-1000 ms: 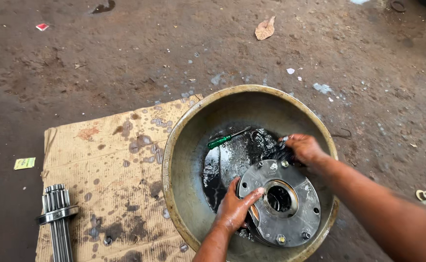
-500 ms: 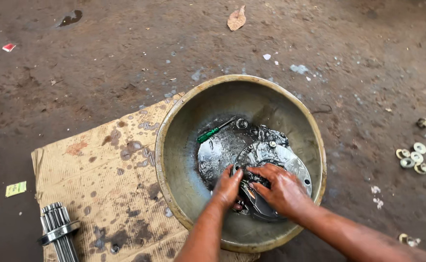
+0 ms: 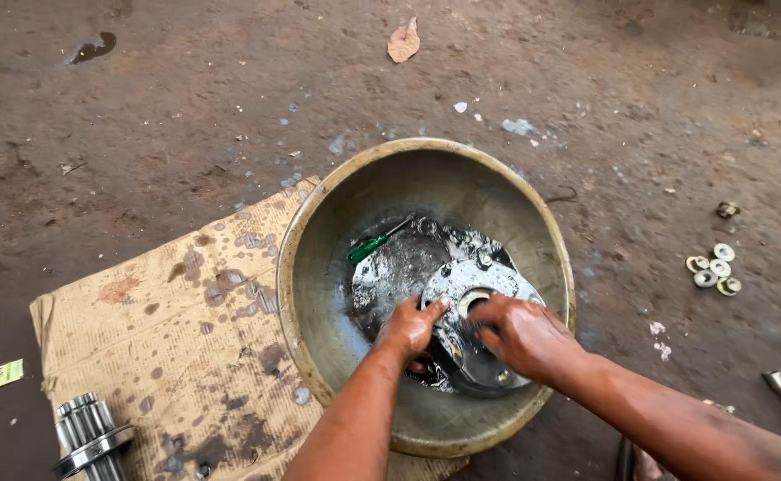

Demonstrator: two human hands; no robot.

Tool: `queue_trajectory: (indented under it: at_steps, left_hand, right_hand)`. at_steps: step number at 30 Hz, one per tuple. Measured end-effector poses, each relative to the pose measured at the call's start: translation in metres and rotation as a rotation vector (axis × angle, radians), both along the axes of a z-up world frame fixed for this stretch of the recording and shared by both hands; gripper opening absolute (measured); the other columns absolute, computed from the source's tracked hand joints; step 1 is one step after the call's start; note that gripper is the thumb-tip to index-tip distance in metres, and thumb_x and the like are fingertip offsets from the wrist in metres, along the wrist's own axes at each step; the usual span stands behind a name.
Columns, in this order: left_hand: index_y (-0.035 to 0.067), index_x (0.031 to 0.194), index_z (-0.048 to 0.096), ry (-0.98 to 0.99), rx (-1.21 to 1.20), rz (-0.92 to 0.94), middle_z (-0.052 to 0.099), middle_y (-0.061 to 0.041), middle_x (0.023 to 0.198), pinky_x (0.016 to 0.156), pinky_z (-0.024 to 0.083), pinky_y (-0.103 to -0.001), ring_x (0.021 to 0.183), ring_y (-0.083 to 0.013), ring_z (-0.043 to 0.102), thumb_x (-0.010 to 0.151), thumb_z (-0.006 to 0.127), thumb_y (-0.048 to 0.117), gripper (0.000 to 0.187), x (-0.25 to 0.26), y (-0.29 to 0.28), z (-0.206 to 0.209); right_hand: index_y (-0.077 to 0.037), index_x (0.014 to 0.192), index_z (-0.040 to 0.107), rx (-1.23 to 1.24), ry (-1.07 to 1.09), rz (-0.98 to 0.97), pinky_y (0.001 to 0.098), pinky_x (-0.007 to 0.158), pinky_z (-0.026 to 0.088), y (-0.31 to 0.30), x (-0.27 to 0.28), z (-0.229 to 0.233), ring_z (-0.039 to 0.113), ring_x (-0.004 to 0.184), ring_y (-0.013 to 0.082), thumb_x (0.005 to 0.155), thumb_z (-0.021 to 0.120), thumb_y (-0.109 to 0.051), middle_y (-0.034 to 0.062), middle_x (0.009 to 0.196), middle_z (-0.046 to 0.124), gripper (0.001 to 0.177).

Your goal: The person cleans greasy mechanical components by hand in a basin of fluid, scrubbing several gears and a housing unit before setting them on a cardboard sheet.

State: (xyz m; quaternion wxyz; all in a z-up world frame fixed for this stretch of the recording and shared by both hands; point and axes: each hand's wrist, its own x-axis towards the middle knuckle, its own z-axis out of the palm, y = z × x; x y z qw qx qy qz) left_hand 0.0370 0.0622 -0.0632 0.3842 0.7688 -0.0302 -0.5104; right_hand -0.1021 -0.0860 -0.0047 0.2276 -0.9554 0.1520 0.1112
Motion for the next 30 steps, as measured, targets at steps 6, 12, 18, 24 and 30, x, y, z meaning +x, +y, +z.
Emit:
queue_trajectory:
  at_steps: [6, 12, 18, 24, 30]
  left_hand:
    - [0.028, 0.157, 0.038, -0.045, 0.005, 0.014, 0.057, -0.014, 0.141, 0.066, 0.066, -0.048, 0.111, -0.0378, 0.070, 0.088, 0.068, 0.058, 0.081, -0.010, 0.007, 0.004]
    - [0.017, 0.155, 0.042, -0.264, 0.004, -0.046, 0.059, -0.016, 0.147, 0.110, 0.047, -0.043, 0.134, -0.0347, 0.057, 0.086, 0.067, 0.063, 0.087, -0.018, -0.002, -0.010]
    - [0.016, 0.156, 0.040, -0.265, 0.062, -0.053, 0.052, -0.016, 0.152, 0.119, 0.035, -0.042, 0.144, -0.0342, 0.047, 0.087, 0.063, 0.065, 0.088, -0.019, 0.000, -0.009]
    - [0.021, 0.157, 0.039, -0.071, -0.001, 0.058, 0.059, -0.015, 0.146, 0.105, 0.056, -0.045, 0.131, -0.0336, 0.063, 0.080, 0.064, 0.059, 0.089, -0.019, 0.003, -0.002]
    - [0.022, 0.157, 0.041, -0.023, -0.044, 0.086, 0.068, -0.018, 0.135, 0.067, 0.064, -0.042, 0.109, -0.0351, 0.074, 0.082, 0.066, 0.058, 0.087, -0.019, 0.002, 0.005]
  right_hand:
    - [-0.030, 0.125, 0.072, -0.119, 0.285, 0.281, 0.0414, 0.099, 0.053, -0.026, -0.024, 0.032, 0.065, 0.117, 0.0240, 0.085, 0.064, -0.029, 0.0020, 0.112, 0.070, 0.040]
    - [-0.017, 0.112, 0.068, -0.029, 0.085, 0.142, 0.0483, 0.095, 0.051, -0.014, 0.004, 0.013, 0.067, 0.109, 0.0309, 0.090, 0.067, -0.035, 0.0074, 0.110, 0.071, 0.028]
    - [-0.017, 0.106, 0.065, -0.094, 0.031, 0.301, 0.0467, 0.088, 0.055, -0.035, 0.034, 0.007, 0.070, 0.103, 0.0301, 0.090, 0.064, -0.029, 0.0072, 0.105, 0.072, 0.020]
    - [-0.016, 0.116, 0.067, -0.108, -0.092, 0.685, 0.0472, 0.081, 0.056, -0.056, 0.050, 0.007, 0.067, 0.101, 0.0336, 0.088, 0.068, -0.028, 0.0098, 0.108, 0.069, 0.030]
    - [-0.015, 0.109, 0.066, -0.293, 0.382, 0.346, 0.0445, 0.093, 0.055, -0.065, 0.025, 0.002, 0.071, 0.104, 0.0283, 0.094, 0.065, -0.035, 0.0095, 0.105, 0.074, 0.025]
